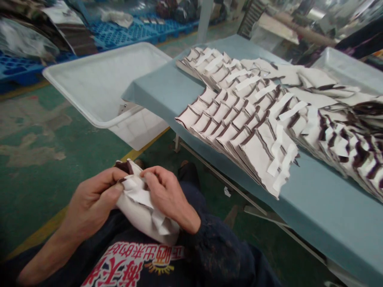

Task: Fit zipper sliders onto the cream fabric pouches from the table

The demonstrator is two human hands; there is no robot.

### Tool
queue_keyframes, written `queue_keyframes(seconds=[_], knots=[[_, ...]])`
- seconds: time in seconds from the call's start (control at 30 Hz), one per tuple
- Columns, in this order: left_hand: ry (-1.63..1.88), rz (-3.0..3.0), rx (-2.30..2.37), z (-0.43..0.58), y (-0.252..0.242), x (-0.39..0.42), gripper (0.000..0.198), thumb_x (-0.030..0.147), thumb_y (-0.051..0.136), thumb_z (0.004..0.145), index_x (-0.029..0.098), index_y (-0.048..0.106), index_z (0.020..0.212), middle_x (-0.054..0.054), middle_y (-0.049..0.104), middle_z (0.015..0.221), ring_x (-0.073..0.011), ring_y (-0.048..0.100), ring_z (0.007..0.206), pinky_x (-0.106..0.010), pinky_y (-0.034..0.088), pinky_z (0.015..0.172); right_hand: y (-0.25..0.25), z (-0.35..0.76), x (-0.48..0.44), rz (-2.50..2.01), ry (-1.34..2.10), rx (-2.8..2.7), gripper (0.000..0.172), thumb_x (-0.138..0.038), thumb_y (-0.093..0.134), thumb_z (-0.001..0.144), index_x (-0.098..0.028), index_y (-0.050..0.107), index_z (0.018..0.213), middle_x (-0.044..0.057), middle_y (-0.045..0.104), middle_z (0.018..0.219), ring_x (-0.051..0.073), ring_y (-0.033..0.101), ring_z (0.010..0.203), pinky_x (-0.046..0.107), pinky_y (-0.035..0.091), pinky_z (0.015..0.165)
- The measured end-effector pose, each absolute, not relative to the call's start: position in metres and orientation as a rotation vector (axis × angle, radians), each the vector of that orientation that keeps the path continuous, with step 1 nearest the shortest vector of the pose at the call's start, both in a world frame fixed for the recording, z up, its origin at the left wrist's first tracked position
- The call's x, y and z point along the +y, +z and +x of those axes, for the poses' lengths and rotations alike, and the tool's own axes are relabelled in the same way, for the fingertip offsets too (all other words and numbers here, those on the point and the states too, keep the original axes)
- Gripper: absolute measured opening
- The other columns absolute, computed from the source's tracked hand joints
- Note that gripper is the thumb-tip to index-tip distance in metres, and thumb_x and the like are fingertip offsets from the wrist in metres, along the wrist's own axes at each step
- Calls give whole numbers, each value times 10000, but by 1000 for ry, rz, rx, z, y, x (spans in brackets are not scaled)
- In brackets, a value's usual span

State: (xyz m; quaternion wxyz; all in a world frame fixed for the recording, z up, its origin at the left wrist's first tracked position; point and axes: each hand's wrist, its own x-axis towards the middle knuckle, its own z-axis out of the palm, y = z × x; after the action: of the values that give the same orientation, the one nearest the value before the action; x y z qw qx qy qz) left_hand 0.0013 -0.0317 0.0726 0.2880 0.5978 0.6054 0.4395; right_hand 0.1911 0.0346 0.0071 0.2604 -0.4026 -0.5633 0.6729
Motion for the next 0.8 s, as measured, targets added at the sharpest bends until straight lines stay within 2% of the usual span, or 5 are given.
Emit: queue_keyframes(seconds=[0.13,0.33,0.5,0.6,0.8], knots=[[1146,1590,1507,-13,85,-25,274,307,641,996,264,797,776,70,727,629,-142,605,488,-226,415,468,20,220,47,-1040,1478,-1689,268,-488,804,1149,-228,844,1195,0,806,893,185,711,769,312,589,742],[1043,1775,1293,-9,101,-18,289,238,631,1047,264,803,817,77,757,682,-132,688,558,-183,483,542,58,221,70,-383,850,-2049,546,-712,841,1166,-243,831,1445,137,941,1351,303,891,1255,472,679,1221],[1009,1831,1312,-3,105,-26,303,201,622,1048,277,822,833,88,771,672,-121,678,531,-178,467,522,73,212,89,-319,837,-2281,557,-811,841,1147,-276,805,998,-28,740,753,214,703,751,441,618,1018],[990,1810,1327,-3,114,-27,314,226,605,1003,290,836,800,79,784,637,-138,681,484,-190,484,481,84,213,90,-307,972,-2338,667,-798,813,1169,-289,642,772,-35,606,684,205,599,717,407,527,901],[972,1775,1421,-3,121,-20,250,263,654,972,302,874,861,54,833,643,-182,759,478,-205,535,459,96,222,90,-423,1291,-2394,646,-773,719,1229,-273,628,831,-37,597,720,168,518,681,338,320,691]])
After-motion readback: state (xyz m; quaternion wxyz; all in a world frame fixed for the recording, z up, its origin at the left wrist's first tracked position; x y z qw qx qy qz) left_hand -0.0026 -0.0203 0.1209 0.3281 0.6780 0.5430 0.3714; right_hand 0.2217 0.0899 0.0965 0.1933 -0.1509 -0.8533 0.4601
